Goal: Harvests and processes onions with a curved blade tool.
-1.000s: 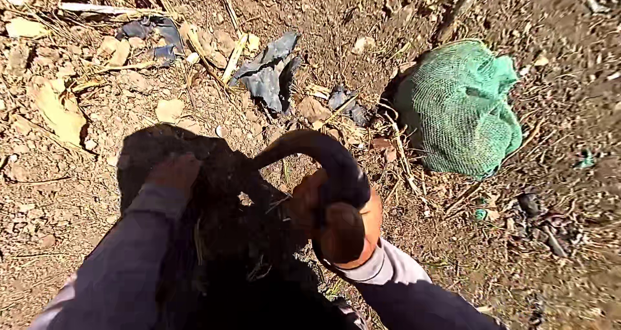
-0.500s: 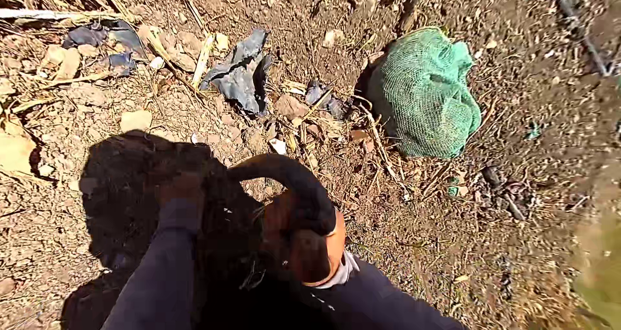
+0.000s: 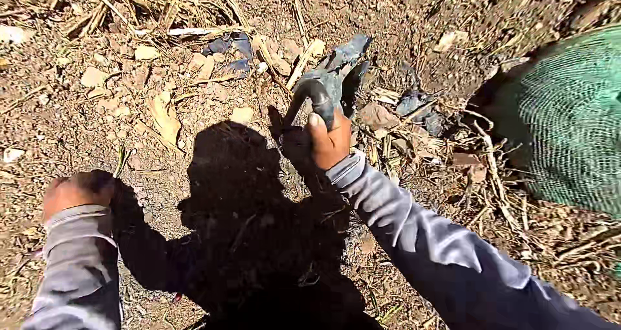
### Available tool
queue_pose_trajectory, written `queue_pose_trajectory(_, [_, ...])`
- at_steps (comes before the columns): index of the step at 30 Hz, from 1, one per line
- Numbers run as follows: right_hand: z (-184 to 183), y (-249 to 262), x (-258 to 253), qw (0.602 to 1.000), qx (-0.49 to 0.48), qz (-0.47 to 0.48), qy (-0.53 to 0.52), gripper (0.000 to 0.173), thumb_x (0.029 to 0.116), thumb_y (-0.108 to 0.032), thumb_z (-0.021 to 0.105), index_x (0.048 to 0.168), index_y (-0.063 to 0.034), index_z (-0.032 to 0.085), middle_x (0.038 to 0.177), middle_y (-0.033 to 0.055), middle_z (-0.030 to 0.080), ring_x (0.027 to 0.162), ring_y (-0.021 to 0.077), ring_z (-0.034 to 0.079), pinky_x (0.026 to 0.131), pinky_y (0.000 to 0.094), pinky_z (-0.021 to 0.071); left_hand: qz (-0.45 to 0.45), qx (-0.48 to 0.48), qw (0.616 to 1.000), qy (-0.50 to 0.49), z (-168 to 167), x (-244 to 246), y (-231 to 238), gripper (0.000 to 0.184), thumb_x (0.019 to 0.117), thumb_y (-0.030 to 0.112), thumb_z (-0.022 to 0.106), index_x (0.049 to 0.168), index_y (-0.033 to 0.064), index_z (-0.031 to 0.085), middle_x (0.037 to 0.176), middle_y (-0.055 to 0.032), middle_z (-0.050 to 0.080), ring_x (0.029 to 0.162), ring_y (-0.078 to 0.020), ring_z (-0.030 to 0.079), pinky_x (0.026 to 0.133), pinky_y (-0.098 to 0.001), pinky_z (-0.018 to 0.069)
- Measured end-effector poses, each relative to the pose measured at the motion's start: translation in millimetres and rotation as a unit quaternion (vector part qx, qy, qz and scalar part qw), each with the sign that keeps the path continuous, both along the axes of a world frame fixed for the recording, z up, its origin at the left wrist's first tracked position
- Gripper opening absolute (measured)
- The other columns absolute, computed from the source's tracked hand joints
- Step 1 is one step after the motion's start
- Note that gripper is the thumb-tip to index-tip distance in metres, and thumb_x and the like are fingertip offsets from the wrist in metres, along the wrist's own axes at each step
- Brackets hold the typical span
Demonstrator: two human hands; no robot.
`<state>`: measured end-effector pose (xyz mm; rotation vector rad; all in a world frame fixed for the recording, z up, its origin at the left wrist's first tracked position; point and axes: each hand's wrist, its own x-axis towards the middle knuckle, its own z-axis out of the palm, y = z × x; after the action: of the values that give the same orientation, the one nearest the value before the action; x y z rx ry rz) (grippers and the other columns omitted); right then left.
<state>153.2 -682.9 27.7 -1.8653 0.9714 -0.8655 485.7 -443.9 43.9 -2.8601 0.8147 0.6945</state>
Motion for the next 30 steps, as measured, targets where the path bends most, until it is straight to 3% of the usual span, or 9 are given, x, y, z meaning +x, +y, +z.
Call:
queue_pose_trajectory(3, [-8.2,-10.8,12.1,0.997,0.037,-0.007,0.068,0.039,0.1027,-0.029,0.048,0.097,0.0069,0.062,0.070,0.0002,0.058,0.062,0.0009,0.055,0.063,0.0252,0.0500,-0.015,0.116,0.993,0.027,2.2,9.8,1.7,0.033,0.1009,0.023,0.067,0.111,-0.0076,0.071,0.112,-0.0440,0.064,0.112,-0.0673,0.058,0.089,-0.0850,0.0401])
queue_pose_trajectory(5, [-7.3,-12.8,12.0,0.998,0.033,-0.012,0.054,0.039,0.1018,-0.030,0.048,0.096,0.0063,0.063,0.070,-0.0001,0.058,0.061,0.0010,0.055,0.062,0.0250,0.0499,0.002,-0.020,0.998,0.062,6.5,10.1,1.6,0.031,0.1018,0.010,0.064,0.116,-0.0184,0.063,0.114,-0.0459,0.062,0.110,-0.0616,0.060,0.096,-0.0775,0.0418])
queue_pose_trajectory(8, [-10.3,-12.8,8.8,0.998,0.032,-0.016,0.044,0.038,0.1005,-0.029,0.051,0.095,0.0066,0.063,0.069,0.0025,0.060,0.059,0.0034,0.055,0.060,0.0269,0.0495,0.102,-0.269,0.947,0.140,-2.1,-14.8,-41.4,0.038,0.1039,0.009,0.054,0.132,-0.0150,0.046,0.114,-0.0194,0.057,0.095,-0.0107,0.062,0.087,-0.0283,0.0536])
queue_pose_trajectory(9, [-13.0,-11.7,8.3,0.999,0.026,-0.017,0.043,0.038,0.0996,-0.029,0.053,0.095,0.0071,0.064,0.069,0.0035,0.060,0.059,0.0038,0.056,0.059,0.0268,0.0496,0.067,-0.290,0.943,0.147,-0.1,-27.1,-67.9,0.036,0.1028,0.012,0.056,0.129,-0.0119,0.049,0.109,-0.0143,0.059,0.091,-0.0066,0.064,0.084,-0.0263,0.0558])
queue_pose_trajectory(12, [-8.7,0.1,3.7,0.998,0.036,-0.034,0.043,0.036,0.0969,-0.024,0.058,0.101,0.0112,0.065,0.073,0.0090,0.064,0.063,0.0073,0.058,0.062,0.0291,0.0506,-0.092,-0.238,0.955,0.151,13.0,-85.9,-165.1,0.035,0.1003,0.016,0.066,0.113,-0.0172,0.064,0.109,-0.0426,0.065,0.107,-0.0589,0.063,0.093,-0.0769,0.0422])
queue_pose_trajectory(18, [104.6,43.2,-56.4,0.976,0.140,0.025,-0.166,0.037,0.0981,-0.054,0.060,0.099,-0.0171,0.062,0.068,-0.0097,0.057,0.056,-0.0018,0.055,0.049,0.0183,0.0492,-0.340,-0.131,0.922,0.129,-83.9,-208.0,-239.2,0.020,0.0979,0.005,0.062,0.113,0.0024,0.075,0.118,-0.0259,0.071,0.123,-0.0493,0.060,0.107,-0.0690,0.0387])
queue_pose_trajectory(22, [56.5,67.8,-72.2,0.985,0.145,0.072,0.061,0.034,0.0907,-0.035,0.072,0.091,-0.0021,0.065,0.066,0.0043,0.063,0.057,0.0086,0.063,0.052,0.0273,0.0541,-0.346,-0.130,0.920,0.133,-97.5,-208.5,-241.7,0.043,0.0889,-0.002,0.073,0.131,0.0015,0.066,0.132,-0.0339,0.059,0.128,-0.0589,0.050,0.103,-0.0791,0.0351])
queue_pose_trajectory(27, [9.3,82.5,-32.6,0.900,0.290,0.140,0.295,0.041,0.0950,-0.034,0.071,0.111,0.0038,0.068,0.084,0.0212,0.072,0.080,0.0388,0.072,0.074,0.0597,0.0565,-0.245,-0.349,0.900,0.084,-29.1,-136.1,-96.1,0.046,0.0870,0.021,0.076,0.121,-0.0084,0.064,0.125,-0.0357,0.061,0.117,-0.0549,0.059,0.099,-0.0672,0.0473])
queue_pose_trajectory(30, [-2.4,82.6,-34.0,0.923,0.238,0.104,0.283,0.040,0.0955,-0.031,0.068,0.109,0.0058,0.067,0.079,0.0208,0.070,0.071,0.0373,0.070,0.067,0.0582,0.0562,-0.113,-0.211,0.968,0.075,34.0,-103.1,74.1,0.034,0.0823,0.013,0.071,0.106,-0.0104,0.067,0.108,-0.0327,0.067,0.099,-0.0499,0.066,0.087,-0.0638,0.0523])
